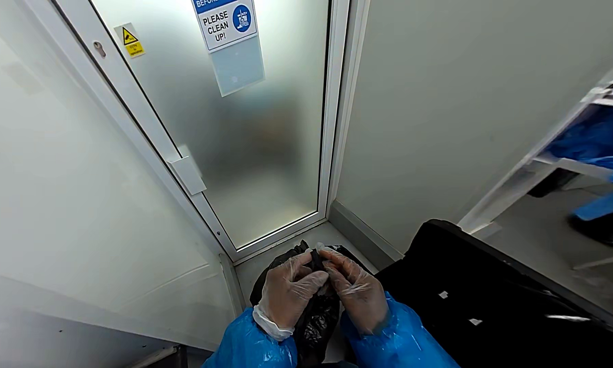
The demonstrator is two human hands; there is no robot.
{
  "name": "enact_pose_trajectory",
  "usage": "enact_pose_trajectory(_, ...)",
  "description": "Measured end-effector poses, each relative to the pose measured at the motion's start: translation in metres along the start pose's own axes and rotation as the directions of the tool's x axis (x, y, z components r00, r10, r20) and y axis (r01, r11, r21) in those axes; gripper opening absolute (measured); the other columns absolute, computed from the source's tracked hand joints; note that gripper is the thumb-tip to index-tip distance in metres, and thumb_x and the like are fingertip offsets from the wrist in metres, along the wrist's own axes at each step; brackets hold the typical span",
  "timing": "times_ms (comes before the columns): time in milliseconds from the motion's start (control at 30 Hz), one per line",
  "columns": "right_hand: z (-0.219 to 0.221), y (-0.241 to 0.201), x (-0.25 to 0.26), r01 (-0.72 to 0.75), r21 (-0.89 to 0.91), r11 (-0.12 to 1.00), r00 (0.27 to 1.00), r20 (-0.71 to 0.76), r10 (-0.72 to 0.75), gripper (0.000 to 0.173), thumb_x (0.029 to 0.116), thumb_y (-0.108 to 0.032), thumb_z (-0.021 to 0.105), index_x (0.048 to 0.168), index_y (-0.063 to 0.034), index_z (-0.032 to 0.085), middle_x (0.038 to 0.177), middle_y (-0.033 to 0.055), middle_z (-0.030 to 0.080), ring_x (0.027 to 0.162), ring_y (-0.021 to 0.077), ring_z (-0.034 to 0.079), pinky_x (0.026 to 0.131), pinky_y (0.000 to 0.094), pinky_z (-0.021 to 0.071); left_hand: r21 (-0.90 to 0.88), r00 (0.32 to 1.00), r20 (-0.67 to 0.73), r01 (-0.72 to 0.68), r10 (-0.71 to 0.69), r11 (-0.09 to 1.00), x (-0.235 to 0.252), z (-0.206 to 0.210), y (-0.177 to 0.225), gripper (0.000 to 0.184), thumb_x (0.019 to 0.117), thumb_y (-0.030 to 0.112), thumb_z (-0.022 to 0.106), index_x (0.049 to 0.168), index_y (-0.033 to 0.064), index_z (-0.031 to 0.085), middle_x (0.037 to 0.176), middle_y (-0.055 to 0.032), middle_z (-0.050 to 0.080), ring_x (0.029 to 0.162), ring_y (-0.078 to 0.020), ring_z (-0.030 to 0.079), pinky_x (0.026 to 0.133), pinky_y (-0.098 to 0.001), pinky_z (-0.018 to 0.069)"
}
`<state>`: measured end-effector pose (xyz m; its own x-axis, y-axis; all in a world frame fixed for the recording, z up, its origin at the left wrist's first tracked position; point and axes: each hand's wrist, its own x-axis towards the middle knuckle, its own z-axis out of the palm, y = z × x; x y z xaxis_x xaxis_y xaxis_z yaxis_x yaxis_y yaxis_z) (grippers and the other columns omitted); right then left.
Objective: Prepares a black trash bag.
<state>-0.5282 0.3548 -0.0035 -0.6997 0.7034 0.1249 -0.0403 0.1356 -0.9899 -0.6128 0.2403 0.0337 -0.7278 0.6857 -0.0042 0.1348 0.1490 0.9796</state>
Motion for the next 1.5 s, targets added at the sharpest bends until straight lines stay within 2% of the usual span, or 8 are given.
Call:
enact_pose_trajectory(233, -0.023, 0.007, 0.009, 0.286, -0.143, 0.947, 0.958, 0.037, -0.284, 0.034, 0.0965, -0.016, 0.063, 0.129, -0.0051, 0.068, 0.108, 0.0011, 0.077, 0.09, 0.0081, 0.074, 0.08, 0.0274, 0.0629, 0.002, 0.956, -0.272, -0.109, 0.105, 0.994, 0.009, -0.018, -0.01, 0.026, 0.0865, 0.002, 0.07, 0.111, -0.0044, 0.071, 0.087, -0.0054, 0.073, 0.081, -0.0075, 0.069, 0.079, -0.0264, 0.0581)
enact_pose_trajectory(433, -0.106, 0.05, 0.049, 0.393, -0.592, 0.704, 0.919, 0.218, -0.33, 0.108, 0.058, -0.034, 0.097, 0.147, 0.0038, 0.05, 0.148, 0.0334, 0.048, 0.136, 0.0541, 0.046, 0.107, 0.0708, 0.0405, -0.046, 0.888, -0.405, -0.258, 0.218, 0.965, -0.003, -0.057, 0.019, 0.024, 0.0845, -0.004, 0.064, 0.107, 0.0003, 0.071, 0.086, 0.0024, 0.073, 0.08, -0.0037, 0.07, 0.076, -0.0218, 0.0592)
enact_pose_trajectory(600, -0.106, 0.031, 0.044, -0.133, -0.664, 0.736, 0.83, 0.331, 0.448, 0.032, 0.0964, -0.025, 0.073, 0.117, -0.0003, 0.071, 0.113, 0.0199, 0.072, 0.109, 0.031, 0.067, 0.1, 0.0511, 0.049, -0.053, 0.808, -0.523, -0.348, 0.271, 0.936, -0.001, -0.078, 0.035, 0.024, 0.0872, -0.006, 0.059, 0.108, 0.002, 0.069, 0.086, 0.0059, 0.073, 0.078, -0.0025, 0.07, 0.072, -0.0211, 0.06)
enact_pose_trajectory(733, -0.115, 0.023, 0.044, -0.213, -0.626, 0.75, 0.734, 0.404, 0.546, 0.025, 0.0983, -0.024, 0.071, 0.108, -0.0005, 0.073, 0.1, 0.0146, 0.071, 0.093, 0.0195, 0.066, 0.09, 0.042, 0.0504, 0.366, 0.628, -0.668, -0.19, 0.399, 0.911, 0.022, -0.101, 0.027, 0.027, 0.0937, -0.001, 0.065, 0.121, -0.004, 0.064, 0.101, -0.0039, 0.07, 0.09, -0.0035, 0.067, 0.083, -0.0209, 0.0559)
enact_pose_trajectory(900, -0.102, -0.008, 0.048, -0.284, -0.514, 0.81, 0.704, 0.462, 0.54, 0.023, 0.1005, -0.026, 0.067, 0.094, -0.0042, 0.07, 0.08, 0.0017, 0.066, 0.075, 0.0061, 0.061, 0.073, 0.0286, 0.0513, 0.785, 0.561, -0.387, -0.216, 0.732, 0.58, 0.014, -0.071, 0.008, 0.052, 0.094, 0.017, 0.059, 0.133, -0.0163, 0.053, 0.137, -0.038, 0.054, 0.124, -0.0483, 0.057, 0.102, -0.0562, 0.0487)
enact_pose_trajectory(1100, -0.064, -0.034, 0.053, -0.216, -0.428, 0.878, 0.679, 0.58, 0.45, 0.024, 0.1028, -0.024, 0.063, 0.089, -0.0058, 0.07, 0.075, -0.0033, 0.063, 0.07, 0.0002, 0.058, 0.069, 0.0208, 0.0485, 0.48, 0.961, 0.058, -0.264, 0.27, 0.837, -0.014, 0.029, -0.023, 0.073, 0.0977, 0.05, 0.059, 0.15, 0.0014, 0.048, 0.114, -0.0084, 0.075, 0.093, -0.0177, 0.074, 0.083, -0.0411, 0.0617)
enact_pose_trajectory(1300, -0.055, -0.02, 0.047, -0.452, 0.039, 0.891, 0.758, 0.544, 0.36, 0.026, 0.1092, -0.017, 0.045, 0.103, -0.0038, 0.066, 0.08, -0.0004, 0.065, 0.073, 0.0046, 0.063, 0.069, 0.0226, 0.0539, 0.376, 0.991, 0.117, -0.1, 0.06, 0.921, -0.005, 0.019, -0.029, 0.088, 0.0939, 0.055, 0.063, 0.159, 0.0036, 0.034, 0.144, -0.0141, 0.06, 0.127, -0.0201, 0.062, 0.109, -0.0412, 0.0486)
enact_pose_trajectory(1500, -0.057, -0.005, 0.051, -0.608, 0.325, 0.724, 0.618, 0.767, 0.175, 0.048, 0.1076, -0.038, 0.025, 0.126, -0.0066, 0.056, 0.112, 0.0061, 0.072, 0.098, 0.0183, 0.073, 0.086, 0.0344, 0.0606, 0.054, 0.985, -0.162, -0.058, 0.066, 0.997, 0.002, 0.023, -0.033, 0.031, 0.1032, 0.015, 0.052, 0.119, -0.0054, 0.069, 0.109, -0.0127, 0.073, 0.101, -0.0083, 0.069, 0.096, -0.027, 0.0533)
